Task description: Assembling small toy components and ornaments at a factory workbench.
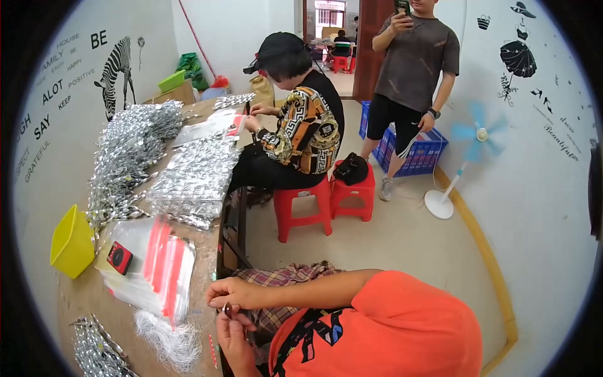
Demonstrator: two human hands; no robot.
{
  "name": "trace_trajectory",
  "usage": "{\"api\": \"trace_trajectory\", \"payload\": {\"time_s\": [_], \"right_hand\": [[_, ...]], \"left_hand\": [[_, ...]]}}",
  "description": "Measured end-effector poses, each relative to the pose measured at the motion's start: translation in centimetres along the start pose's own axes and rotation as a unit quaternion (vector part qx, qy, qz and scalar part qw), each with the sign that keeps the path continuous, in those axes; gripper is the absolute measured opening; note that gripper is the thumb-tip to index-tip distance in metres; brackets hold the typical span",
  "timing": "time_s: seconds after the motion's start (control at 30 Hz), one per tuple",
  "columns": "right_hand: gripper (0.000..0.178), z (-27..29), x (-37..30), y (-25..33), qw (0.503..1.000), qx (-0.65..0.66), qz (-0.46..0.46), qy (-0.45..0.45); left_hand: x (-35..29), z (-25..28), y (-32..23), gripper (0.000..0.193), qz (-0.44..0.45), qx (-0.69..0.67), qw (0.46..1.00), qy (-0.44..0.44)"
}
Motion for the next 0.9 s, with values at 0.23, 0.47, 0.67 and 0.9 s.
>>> {"api": "trace_trajectory", "payload": {"time_s": [0.23, 0.47, 0.67, 0.9], "right_hand": [[0.015, 0.6, -0.9, -1.2, 0.997, 0.041, -0.070, 0.017], [0.016, 1.6, -2.4, 1.1, 0.995, 0.008, -0.100, -0.022], [0.016, 0.2, -0.3, -1.7, 0.999, -0.014, 0.000, 0.030], [0.012, -0.8, -1.3, -1.0, 0.996, 0.041, -0.052, 0.057]], "left_hand": [[0.4, -1.8, -0.5, 0.028, -0.028, -0.011, 0.999, 0.017], [0.4, -3.2, -0.3, 0.024, 0.044, -0.051, 0.996, 0.059], [1.0, -4.8, -5.3, 0.027, -0.067, 0.019, 0.991, 0.116], [0.3, -14.2, -11.3, 0.028, -0.294, 0.214, 0.846, 0.389]]}}
Point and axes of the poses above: each hand's wrist, its own x-axis towards the middle knuckle, its own z-axis out of the back of the hand, y = z × x, the point moved 6 cm from there along x, towards the middle knuckle, and after that the axes turned 9 degrees about -z, right-handed, at the moved point
